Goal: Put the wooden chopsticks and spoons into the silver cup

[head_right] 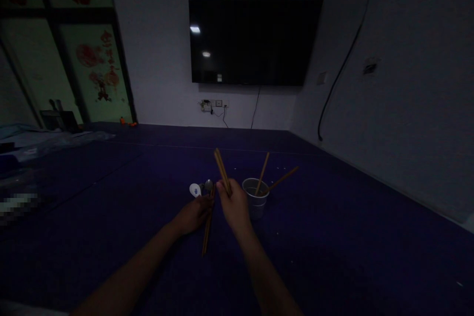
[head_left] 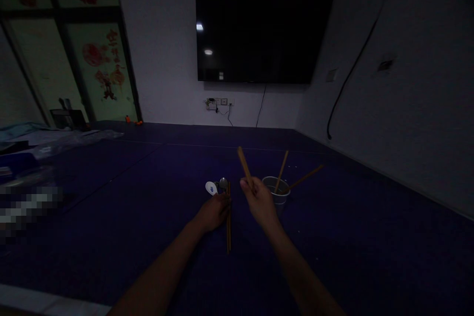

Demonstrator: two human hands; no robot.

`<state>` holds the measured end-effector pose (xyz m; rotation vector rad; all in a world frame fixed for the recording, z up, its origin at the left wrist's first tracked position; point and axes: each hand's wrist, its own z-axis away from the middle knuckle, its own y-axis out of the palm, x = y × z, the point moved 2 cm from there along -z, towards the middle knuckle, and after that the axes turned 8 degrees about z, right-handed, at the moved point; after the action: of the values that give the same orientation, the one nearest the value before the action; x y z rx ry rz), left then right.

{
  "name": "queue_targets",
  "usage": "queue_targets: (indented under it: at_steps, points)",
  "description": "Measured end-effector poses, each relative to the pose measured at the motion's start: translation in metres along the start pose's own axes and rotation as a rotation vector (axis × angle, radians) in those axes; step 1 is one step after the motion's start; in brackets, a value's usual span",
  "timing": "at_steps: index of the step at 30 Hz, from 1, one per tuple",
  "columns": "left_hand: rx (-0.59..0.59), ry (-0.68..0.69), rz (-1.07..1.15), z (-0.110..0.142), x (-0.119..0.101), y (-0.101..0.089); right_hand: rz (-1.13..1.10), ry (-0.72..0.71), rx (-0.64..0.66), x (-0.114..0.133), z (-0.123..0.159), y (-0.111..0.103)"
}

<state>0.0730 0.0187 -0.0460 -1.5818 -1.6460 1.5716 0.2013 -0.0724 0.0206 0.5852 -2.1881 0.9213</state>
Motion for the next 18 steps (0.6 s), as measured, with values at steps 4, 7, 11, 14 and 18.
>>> queue_targets:
  at_steps: [4, 7, 11, 14, 18]
  points:
    - [-0.020, 0.016, -0.012, 0.000, 0.001, 0.001, -0.329, 0.085, -0.331, 0.005, -0.007, -0.039]
    - [-0.007, 0.005, -0.018, -0.001, 0.000, 0.001, -0.396, -0.053, -0.585, 0.009, -0.009, -0.068]
    - [-0.005, 0.001, -0.017, 0.000, -0.001, 0.000, -0.158, -0.145, -0.910, 0.006, -0.008, -0.097]
    - [-0.026, -0.004, -0.031, 0.001, -0.002, 0.000, 0.059, -0.115, -0.926, -0.004, -0.008, -0.107]
    - [-0.036, -0.010, -0.037, 0.002, -0.001, 0.001, 0.351, -0.024, -0.711, -0.016, -0.014, -0.105]
